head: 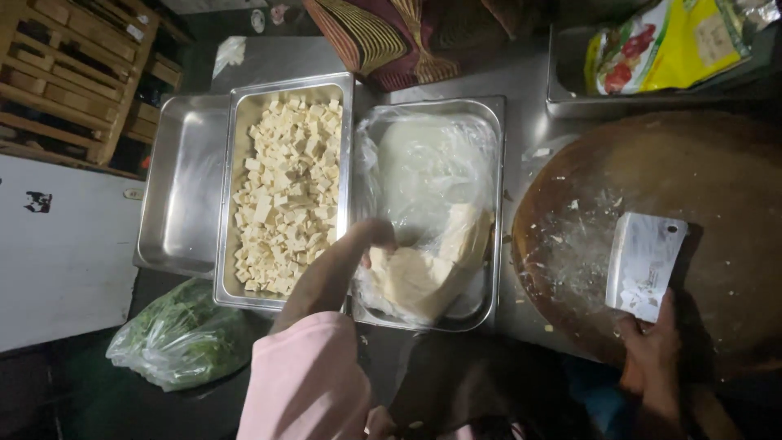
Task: The person cuts large blocks of tofu into small cubes using a cleaver on a round wooden cutting board. They repeatedly transfer the diced tofu into a metal tray and retrieve new blocks from a container to continue the process.
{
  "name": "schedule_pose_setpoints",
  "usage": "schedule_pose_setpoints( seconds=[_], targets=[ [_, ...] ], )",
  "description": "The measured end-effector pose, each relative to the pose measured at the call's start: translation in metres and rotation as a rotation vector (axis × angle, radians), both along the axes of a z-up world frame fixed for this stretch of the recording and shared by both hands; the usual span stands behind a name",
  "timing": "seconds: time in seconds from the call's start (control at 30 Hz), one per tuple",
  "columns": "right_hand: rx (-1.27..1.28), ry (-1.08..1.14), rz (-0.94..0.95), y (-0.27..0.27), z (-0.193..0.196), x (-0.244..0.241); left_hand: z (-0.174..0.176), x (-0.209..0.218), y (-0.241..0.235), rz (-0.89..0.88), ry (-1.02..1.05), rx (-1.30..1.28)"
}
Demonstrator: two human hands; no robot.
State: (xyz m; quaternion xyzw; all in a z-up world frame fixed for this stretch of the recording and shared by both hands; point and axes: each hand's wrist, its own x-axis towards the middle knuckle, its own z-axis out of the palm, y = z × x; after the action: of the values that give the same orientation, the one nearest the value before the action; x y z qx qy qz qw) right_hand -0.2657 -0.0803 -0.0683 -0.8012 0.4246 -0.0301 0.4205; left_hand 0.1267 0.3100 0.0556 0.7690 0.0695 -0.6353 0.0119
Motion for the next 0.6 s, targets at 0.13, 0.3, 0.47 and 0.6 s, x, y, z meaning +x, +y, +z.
schedule_pose_setpoints(
  seconds=[0.13, 0.3, 0.47, 0.6],
  targets=[
    [0.058, 0.001, -0.018, -0.005, -0.005, 0.001, 0.013, -0.020, -0.018, -0.335, -0.243, -0.133],
    [0.124, -0.080, -0.002, 0.007, 0.034, 0.015, -0.032, -0.029, -0.014, -0.569, -0.662, -0.195],
    [0.135, -0.164, -0.009, -0.003, 0.001, 0.005, -0.017, -0.014, -0.006, -0.361, -0.669, -0.064],
    [-0.008, -0.026, 0.040, -0.008, 0.001, 0.000, -0.012, -0.001, 0.015, -0.258, -0.471, -0.152]
  ],
)
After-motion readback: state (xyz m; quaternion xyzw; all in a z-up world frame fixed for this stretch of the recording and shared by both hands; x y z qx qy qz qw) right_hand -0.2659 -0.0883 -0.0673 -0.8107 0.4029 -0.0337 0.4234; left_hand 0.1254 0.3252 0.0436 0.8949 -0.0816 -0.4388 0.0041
